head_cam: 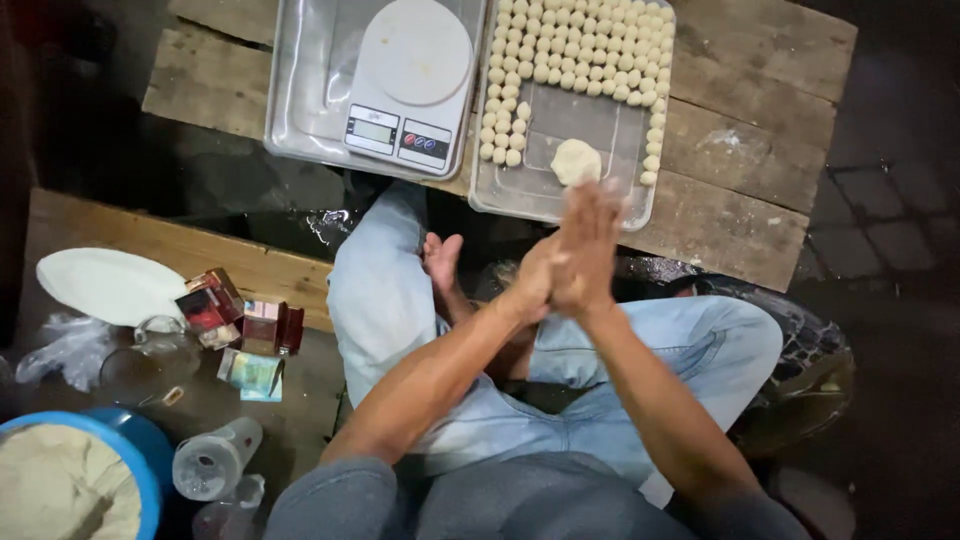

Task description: Pinching off pieces of dough, rolling them into small balls, and arranging them in a tray

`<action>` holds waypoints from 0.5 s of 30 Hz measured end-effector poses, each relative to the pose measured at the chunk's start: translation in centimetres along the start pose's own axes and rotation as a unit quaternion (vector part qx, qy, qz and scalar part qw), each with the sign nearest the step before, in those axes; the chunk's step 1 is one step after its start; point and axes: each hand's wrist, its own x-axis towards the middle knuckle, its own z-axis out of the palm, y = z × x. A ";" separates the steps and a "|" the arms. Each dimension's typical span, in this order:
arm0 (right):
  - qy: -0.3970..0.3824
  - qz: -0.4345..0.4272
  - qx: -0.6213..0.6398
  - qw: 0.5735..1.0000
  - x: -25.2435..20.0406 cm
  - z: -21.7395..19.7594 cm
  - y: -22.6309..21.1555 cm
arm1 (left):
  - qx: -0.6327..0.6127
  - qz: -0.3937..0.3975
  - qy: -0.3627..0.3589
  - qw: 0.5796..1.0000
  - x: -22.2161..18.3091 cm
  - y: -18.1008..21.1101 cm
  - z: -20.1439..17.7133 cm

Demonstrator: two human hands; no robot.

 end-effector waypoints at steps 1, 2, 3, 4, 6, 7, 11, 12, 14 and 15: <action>-0.002 0.044 -0.023 0.999 0.9 -0.8 0.7 | 0.029 -0.005 0.029 0.999 -0.3 -0.6 -0.2; -0.005 0.089 -0.046 0.995 1.9 -1.7 1.5 | 0.059 -0.009 0.057 0.997 -0.6 -1.3 -0.3; 0.003 0.089 -0.050 0.995 1.8 -2.0 1.8 | 0.063 -0.010 0.049 0.997 0.4 -2.1 -2.3; 0.003 0.137 -0.062 0.989 1.7 -2.4 2.2 | 0.080 -0.053 0.030 0.995 1.5 -2.8 -4.2; -0.002 0.184 -0.073 0.980 0.9 -4.2 2.5 | 0.092 -0.097 0.013 0.991 2.1 -2.4 -4.7; 0.010 0.162 -0.064 0.985 0.2 -5.2 2.2 | 0.103 -0.099 0.013 0.990 1.4 -1.0 -3.7; -0.038 0.191 -0.034 0.980 -3.2 -10.3 -3.4 | 0.293 0.033 0.013 0.955 2.5 3.8 -3.3; -0.038 0.194 -0.034 0.980 -4.1 -10.6 -4.6 | 0.295 0.031 0.013 0.955 2.6 5.5 -2.8; -0.187 0.147 -0.195 0.952 -5.8 -11.2 -6.8 | 0.489 0.158 0.071 0.855 3.2 8.9 -1.3; -0.187 0.150 -0.193 0.951 -6.1 -10.2 -6.2 | 0.492 0.155 0.072 0.854 4.3 9.9 -1.0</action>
